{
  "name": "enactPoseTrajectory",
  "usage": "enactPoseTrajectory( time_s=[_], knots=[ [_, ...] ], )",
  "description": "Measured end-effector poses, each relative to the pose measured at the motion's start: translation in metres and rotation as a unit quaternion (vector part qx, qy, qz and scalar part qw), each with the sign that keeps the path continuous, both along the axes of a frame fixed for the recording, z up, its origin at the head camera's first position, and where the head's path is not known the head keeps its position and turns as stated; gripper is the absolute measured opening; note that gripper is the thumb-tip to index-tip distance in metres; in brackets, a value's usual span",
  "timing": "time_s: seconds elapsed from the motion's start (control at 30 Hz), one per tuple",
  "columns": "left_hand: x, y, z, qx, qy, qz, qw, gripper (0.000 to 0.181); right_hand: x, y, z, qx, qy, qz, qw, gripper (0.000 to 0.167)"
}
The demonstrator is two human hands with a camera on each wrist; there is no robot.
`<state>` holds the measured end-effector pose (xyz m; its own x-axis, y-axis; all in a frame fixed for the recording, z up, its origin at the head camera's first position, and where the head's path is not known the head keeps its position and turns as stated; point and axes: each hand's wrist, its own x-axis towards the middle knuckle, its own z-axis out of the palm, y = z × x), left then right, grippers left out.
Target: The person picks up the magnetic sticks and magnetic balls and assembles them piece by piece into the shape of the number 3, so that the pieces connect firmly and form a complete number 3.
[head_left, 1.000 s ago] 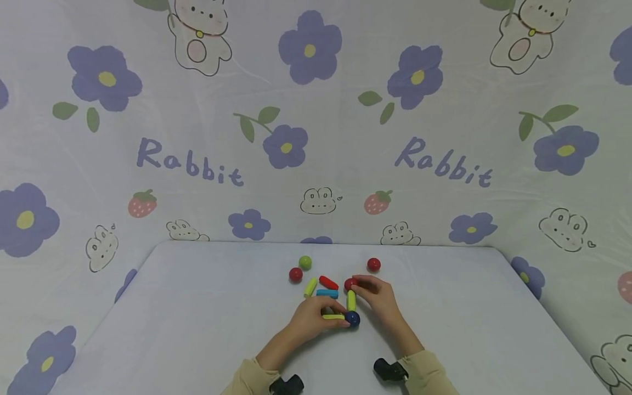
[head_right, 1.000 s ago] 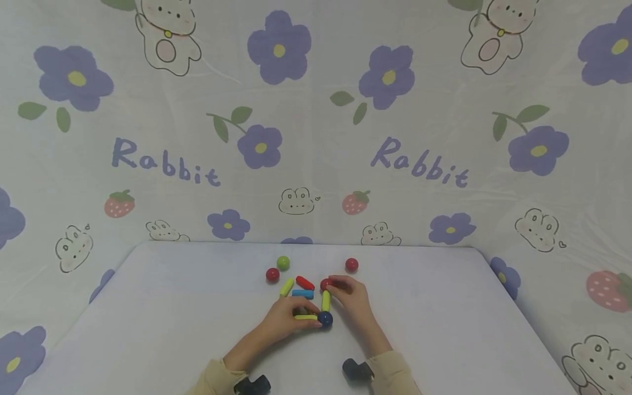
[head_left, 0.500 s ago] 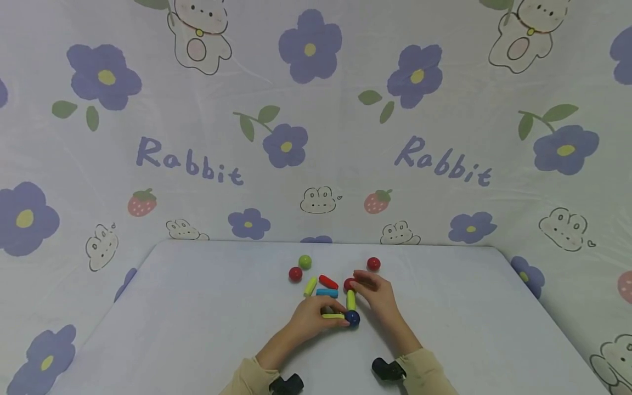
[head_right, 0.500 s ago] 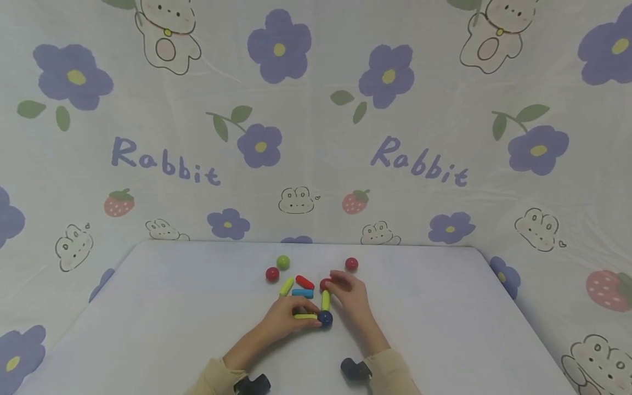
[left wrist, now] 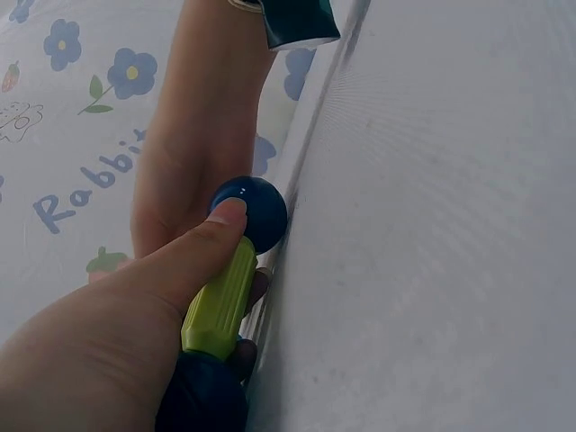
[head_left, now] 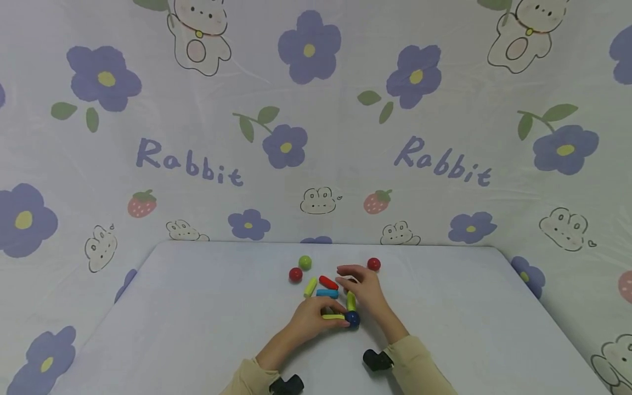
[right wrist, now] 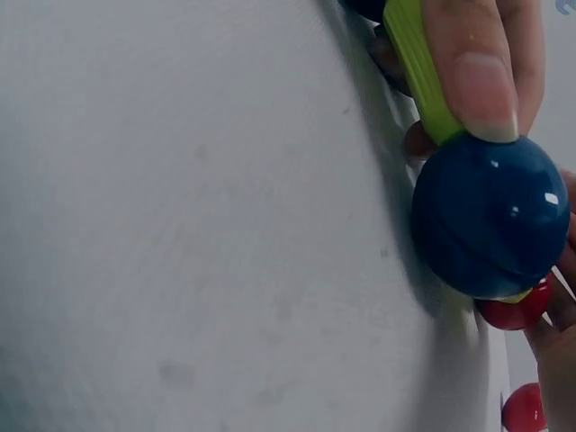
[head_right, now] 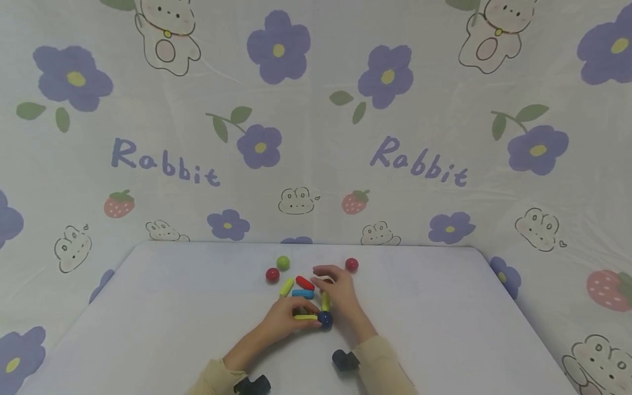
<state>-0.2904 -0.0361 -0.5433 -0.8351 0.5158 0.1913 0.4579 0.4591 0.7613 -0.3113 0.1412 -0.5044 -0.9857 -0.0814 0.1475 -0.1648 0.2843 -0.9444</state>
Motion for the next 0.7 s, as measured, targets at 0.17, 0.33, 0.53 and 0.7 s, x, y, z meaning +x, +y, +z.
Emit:
enactPoseTrajectory(
  time_s=[0.17, 0.33, 0.53, 0.7],
  knots=[
    [0.000, 0.000, 0.000, 0.009, 0.007, -0.011, 0.9999, 0.026, -0.011, -0.002, -0.014, 0.054, 0.028, 0.009, 0.9981, 0.027],
    [-0.002, 0.000, -0.001, 0.013, 0.007, -0.012, 0.9998, 0.026, -0.012, -0.004, -0.013, 0.056, 0.029, 0.018, 0.9978, 0.027],
    [-0.004, 0.001, -0.004, 0.009, 0.014, -0.012, 0.9998, 0.026, -0.020, -0.006, -0.020, 0.077, 0.012, 0.004, 0.9969, 0.026],
    [-0.005, 0.001, -0.004, 0.006, 0.020, -0.009, 0.9997, 0.026, -0.024, -0.008, -0.024, 0.104, 0.013, 0.000, 0.9945, 0.025]
  ],
)
